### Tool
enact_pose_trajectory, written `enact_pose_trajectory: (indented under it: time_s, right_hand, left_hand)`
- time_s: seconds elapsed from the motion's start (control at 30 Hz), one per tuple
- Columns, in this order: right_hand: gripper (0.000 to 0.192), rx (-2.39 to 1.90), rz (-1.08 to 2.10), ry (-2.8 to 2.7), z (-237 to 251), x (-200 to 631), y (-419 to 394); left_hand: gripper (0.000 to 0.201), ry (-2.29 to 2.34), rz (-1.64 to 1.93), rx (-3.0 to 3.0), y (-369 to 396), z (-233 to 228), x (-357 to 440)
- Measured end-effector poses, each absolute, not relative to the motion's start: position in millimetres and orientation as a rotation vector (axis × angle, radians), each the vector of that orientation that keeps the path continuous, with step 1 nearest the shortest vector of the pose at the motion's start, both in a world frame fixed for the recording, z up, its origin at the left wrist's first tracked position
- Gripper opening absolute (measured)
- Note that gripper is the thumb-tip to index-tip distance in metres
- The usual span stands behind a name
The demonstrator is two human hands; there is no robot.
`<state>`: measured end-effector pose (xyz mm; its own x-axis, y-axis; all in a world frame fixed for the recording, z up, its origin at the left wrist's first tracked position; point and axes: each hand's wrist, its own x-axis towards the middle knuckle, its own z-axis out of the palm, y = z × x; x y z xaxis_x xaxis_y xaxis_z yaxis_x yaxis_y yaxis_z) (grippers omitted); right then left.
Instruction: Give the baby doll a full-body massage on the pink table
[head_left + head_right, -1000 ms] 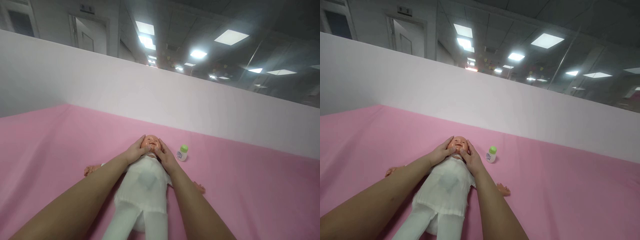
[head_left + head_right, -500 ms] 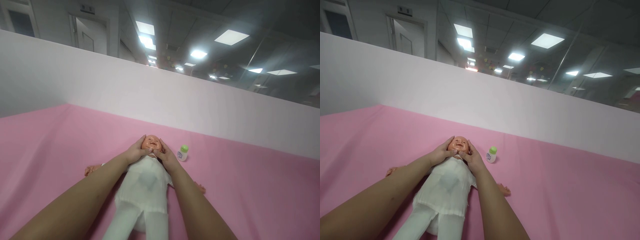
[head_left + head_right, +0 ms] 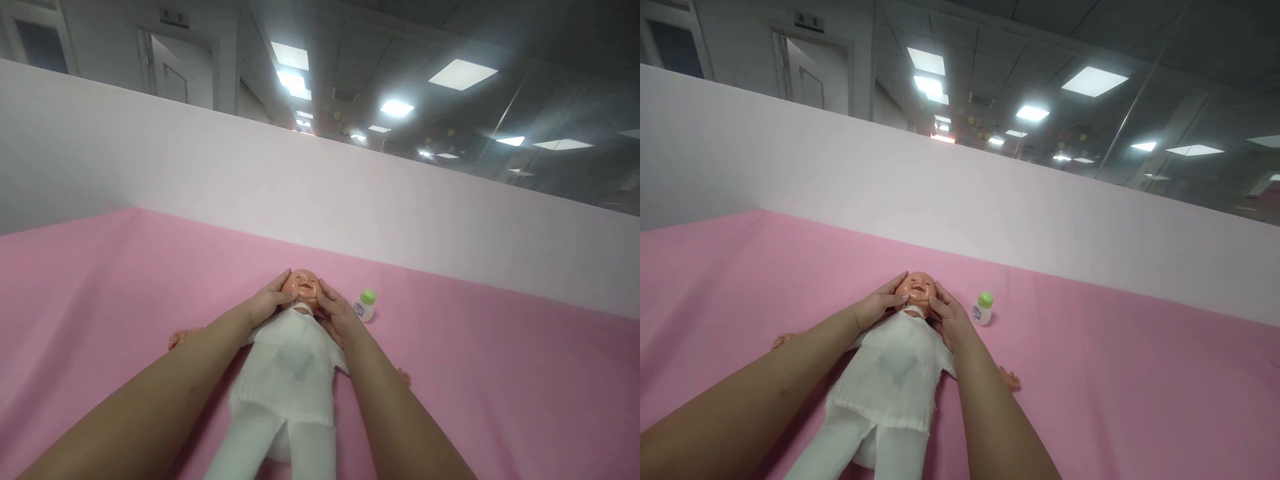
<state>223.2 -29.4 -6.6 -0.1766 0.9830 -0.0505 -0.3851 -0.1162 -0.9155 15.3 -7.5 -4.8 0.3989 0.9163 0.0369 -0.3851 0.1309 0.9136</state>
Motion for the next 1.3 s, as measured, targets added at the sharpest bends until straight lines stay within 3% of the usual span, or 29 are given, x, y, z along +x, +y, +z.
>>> enact_pose_trajectory:
  time_s: [0.13,0.3,0.7,1.03,1.3]
  right_hand:
    - [0.078,-0.855,1.552,-0.971,-2.3,221.7,-32.6]
    - [0.08,-0.883,1.502,-1.014,0.8,218.6,-35.4]
    - [0.103,-1.13,1.12,-1.349,-6.4,214.8,-31.9]
    - [0.101,-1.052,1.229,-1.303,-9.1,217.6,-29.4]
    - [0.103,-0.823,1.505,-1.099,-4.8,217.6,-35.4]
  left_hand:
    - [0.11,0.655,1.074,1.065,-14.0,1.6,16.3]
    - [0.118,0.734,1.019,1.18,-8.3,-0.6,13.0]
    - [0.126,0.833,1.033,1.352,-2.0,-7.3,11.3]
    - [0.125,0.75,1.027,1.263,-4.2,-6.9,13.4]
    - [0.116,0.638,1.043,1.118,2.9,-14.4,16.2]
